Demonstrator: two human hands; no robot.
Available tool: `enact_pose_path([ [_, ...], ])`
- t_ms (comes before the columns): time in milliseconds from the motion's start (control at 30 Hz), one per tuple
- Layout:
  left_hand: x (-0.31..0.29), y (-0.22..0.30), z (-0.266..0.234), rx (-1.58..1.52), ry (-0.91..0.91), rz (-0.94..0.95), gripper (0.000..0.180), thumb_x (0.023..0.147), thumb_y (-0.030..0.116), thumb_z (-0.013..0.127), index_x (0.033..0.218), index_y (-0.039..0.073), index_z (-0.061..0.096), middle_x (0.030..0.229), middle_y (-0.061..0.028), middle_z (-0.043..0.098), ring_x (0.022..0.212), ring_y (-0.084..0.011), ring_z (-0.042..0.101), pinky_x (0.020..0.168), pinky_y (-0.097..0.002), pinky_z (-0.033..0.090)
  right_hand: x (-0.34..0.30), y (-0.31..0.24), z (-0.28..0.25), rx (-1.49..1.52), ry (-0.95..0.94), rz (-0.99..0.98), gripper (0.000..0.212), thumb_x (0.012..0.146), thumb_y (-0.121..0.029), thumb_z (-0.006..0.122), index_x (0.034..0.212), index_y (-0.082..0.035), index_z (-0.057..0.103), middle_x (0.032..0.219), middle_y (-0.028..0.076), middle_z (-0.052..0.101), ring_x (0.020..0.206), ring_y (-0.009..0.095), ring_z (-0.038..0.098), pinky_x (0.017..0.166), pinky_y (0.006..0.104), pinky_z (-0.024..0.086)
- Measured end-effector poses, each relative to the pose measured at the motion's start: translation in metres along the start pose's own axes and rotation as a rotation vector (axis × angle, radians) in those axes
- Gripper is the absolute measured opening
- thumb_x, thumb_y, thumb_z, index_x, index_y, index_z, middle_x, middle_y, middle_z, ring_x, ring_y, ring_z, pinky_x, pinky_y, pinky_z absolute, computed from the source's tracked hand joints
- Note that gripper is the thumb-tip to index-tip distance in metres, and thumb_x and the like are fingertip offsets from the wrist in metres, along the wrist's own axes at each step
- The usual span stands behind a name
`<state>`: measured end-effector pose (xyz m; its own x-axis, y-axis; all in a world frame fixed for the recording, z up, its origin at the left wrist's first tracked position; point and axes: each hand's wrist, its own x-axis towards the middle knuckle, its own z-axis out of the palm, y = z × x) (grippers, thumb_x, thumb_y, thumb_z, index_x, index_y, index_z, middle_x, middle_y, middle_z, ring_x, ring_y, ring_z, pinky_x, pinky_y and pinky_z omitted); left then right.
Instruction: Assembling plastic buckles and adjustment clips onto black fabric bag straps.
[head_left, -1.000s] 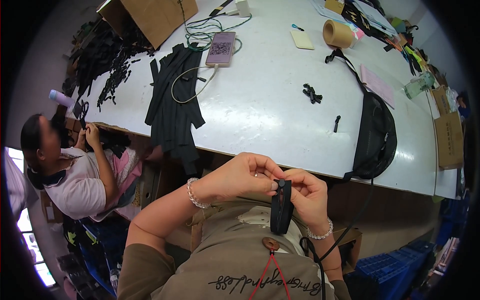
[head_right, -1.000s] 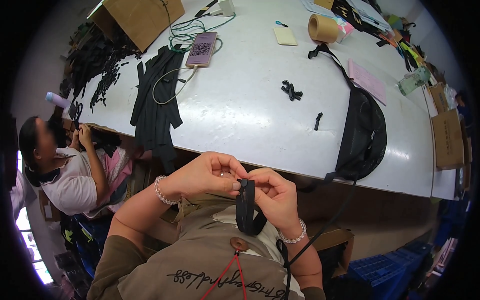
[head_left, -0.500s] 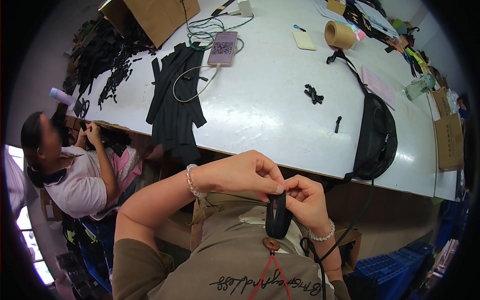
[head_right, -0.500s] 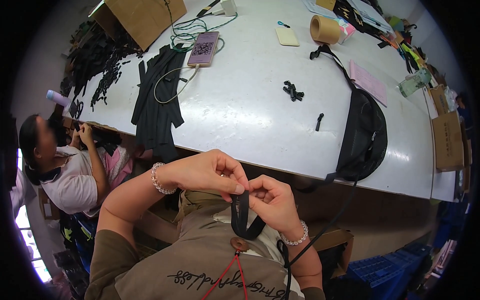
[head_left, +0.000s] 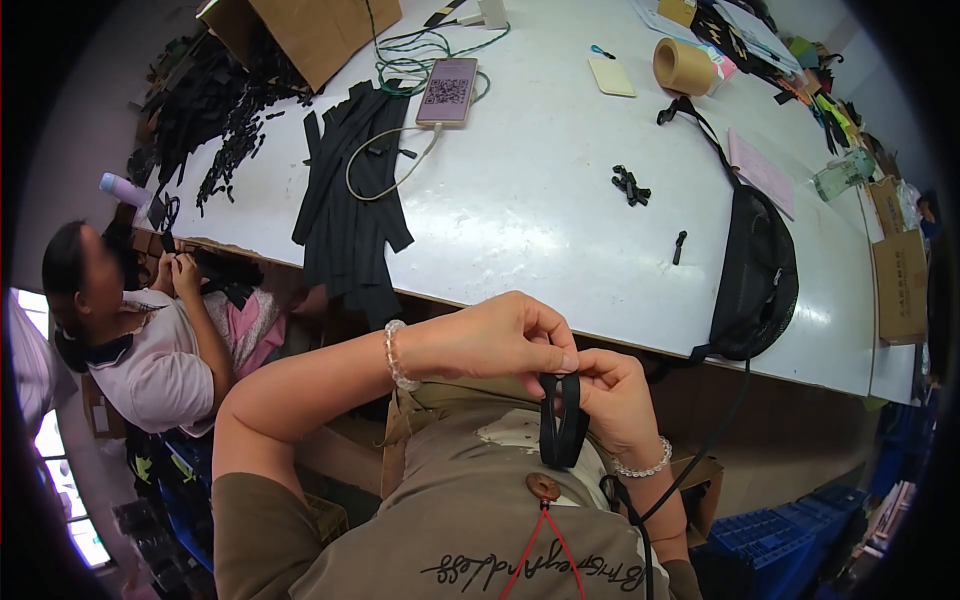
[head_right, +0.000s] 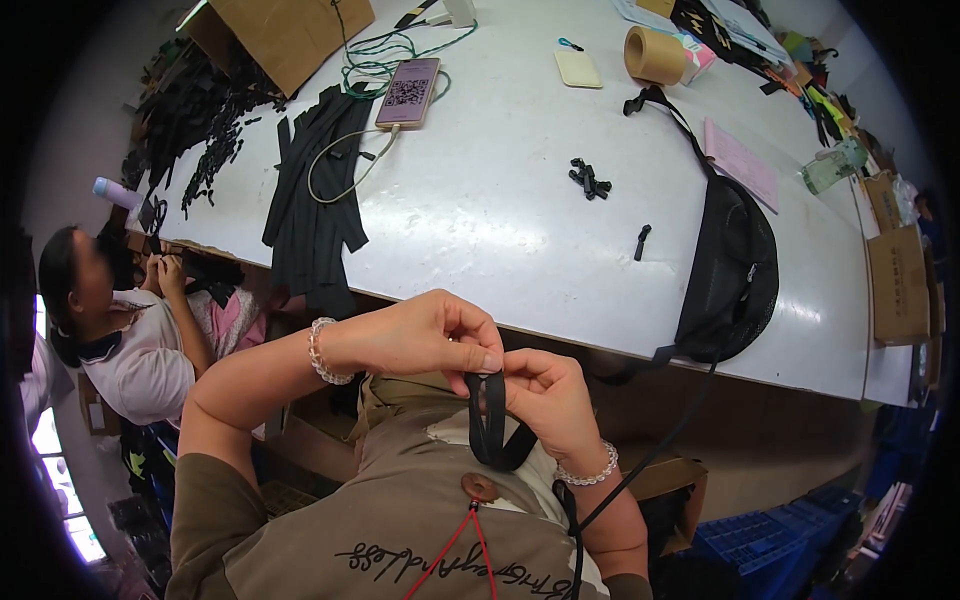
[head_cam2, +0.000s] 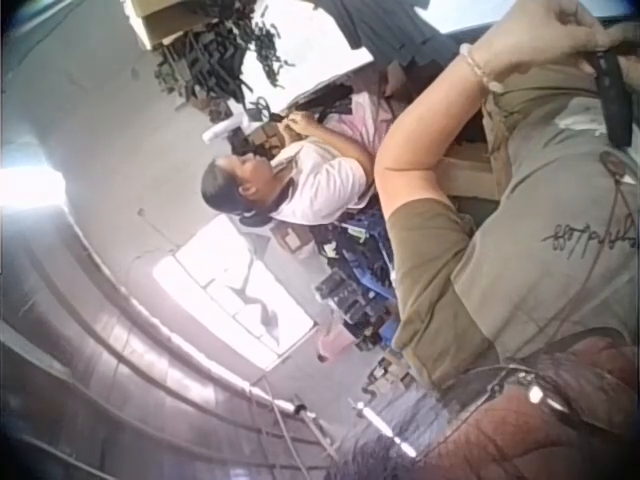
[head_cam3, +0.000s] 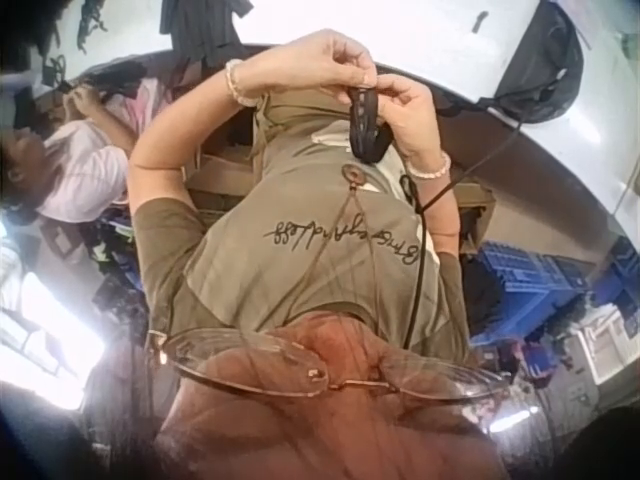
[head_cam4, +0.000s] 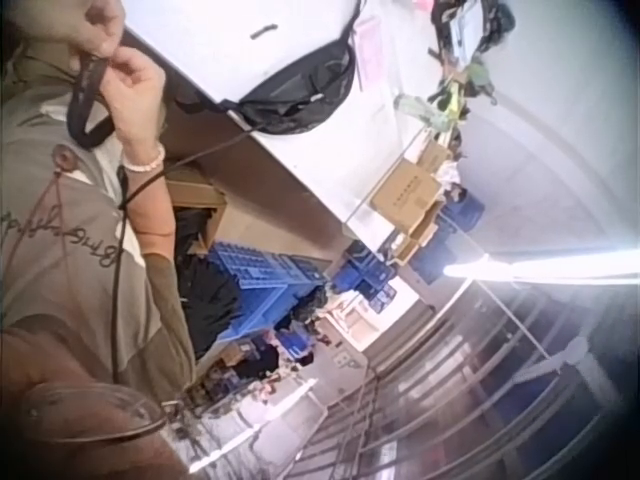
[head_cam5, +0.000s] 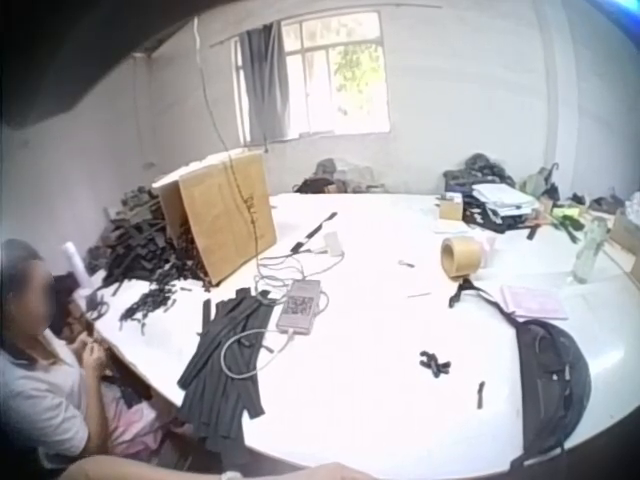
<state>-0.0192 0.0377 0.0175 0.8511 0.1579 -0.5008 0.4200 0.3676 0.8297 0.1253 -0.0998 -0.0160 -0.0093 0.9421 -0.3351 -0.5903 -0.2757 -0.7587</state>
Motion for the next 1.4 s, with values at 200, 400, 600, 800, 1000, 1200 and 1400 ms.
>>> enact_pose_path([
  [200,-0.001,-0.009,0.003,-0.136,-0.003,0.017,0.021,0.089,0.018,0.06,0.091,-0.002,0.063,0.079,-0.0057,0.064,0.066,-0.0085,0.061,0.058,-0.0196,0.053,-0.001,-0.002,-0.008,-0.222,-0.095,-0.119,0.011,0.083,0.001,0.063,0.094,0.006,0.064,0.088,0.007,0.065,0.079,0.011,0.063,0.07,0.021,0.051],
  [400,-0.004,-0.007,0.002,-0.162,-0.015,-0.021,0.022,0.092,0.021,0.058,0.095,-0.001,0.062,0.078,-0.0056,0.065,0.063,-0.0084,0.062,0.055,-0.0201,0.053,-0.003,-0.003,-0.002,-0.299,-0.051,-0.142,0.011,0.084,0.0,0.064,0.093,0.005,0.065,0.086,0.006,0.065,0.077,0.009,0.061,0.068,0.0209,0.05],
  [600,-0.006,-0.009,0.006,-0.21,-0.013,0.03,0.022,0.093,0.021,0.056,0.094,-0.001,0.06,0.076,-0.0048,0.064,0.06,-0.0073,0.061,0.054,-0.0191,0.052,-0.005,0.002,-0.001,-0.4,-0.021,-0.224,0.01,0.083,0.001,0.064,0.092,0.005,0.064,0.085,0.005,0.065,0.076,0.008,0.059,0.066,0.0203,0.048],
  [800,-0.005,-0.01,0.008,-0.288,-0.023,0.058,0.021,0.093,0.02,0.056,0.092,0.0,0.061,0.075,-0.0034,0.063,0.061,-0.0065,0.06,0.055,-0.0188,0.051,-0.007,-0.002,0.008,-0.364,0.012,-0.276,0.006,0.082,0.002,0.063,0.088,0.005,0.064,0.085,0.006,0.064,0.074,0.009,0.059,0.065,0.0208,0.047],
  [1000,-0.009,-0.003,0.01,-0.254,-0.032,0.128,0.019,0.091,0.019,0.058,0.087,0.001,0.062,0.075,0.0005,0.062,0.065,-0.0032,0.056,0.057,-0.0176,0.047,-0.009,-0.006,0.011,-0.665,0.069,-0.518,0.009,0.076,0.007,0.063,0.083,0.002,0.063,0.082,0.009,0.064,0.071,0.016,0.061,0.063,0.0239,0.048],
  [1200,-0.02,-0.006,0.018,-0.181,-0.096,0.168,0.02,0.091,0.02,0.058,0.087,0.002,0.063,0.072,0.0021,0.062,0.064,-0.0025,0.054,0.057,-0.0172,0.045,-0.021,-0.017,0.015,-0.837,-0.08,-0.686,0.013,0.071,0.006,0.065,0.083,0.0,0.063,0.082,0.011,0.064,0.07,0.022,0.062,0.062,0.0254,0.048],
  [1400,-0.022,-0.002,0.013,-0.009,-0.019,0.215,0.02,0.091,0.02,0.058,0.09,0.0,0.06,0.073,0.0021,0.059,0.062,-0.0033,0.052,0.056,-0.0178,0.045,-0.016,-0.012,0.017,-0.715,-0.016,-0.379,0.006,0.08,0.001,0.064,0.085,0.004,0.065,0.08,0.008,0.065,0.069,0.011,0.062,0.06,0.0227,0.048],
])
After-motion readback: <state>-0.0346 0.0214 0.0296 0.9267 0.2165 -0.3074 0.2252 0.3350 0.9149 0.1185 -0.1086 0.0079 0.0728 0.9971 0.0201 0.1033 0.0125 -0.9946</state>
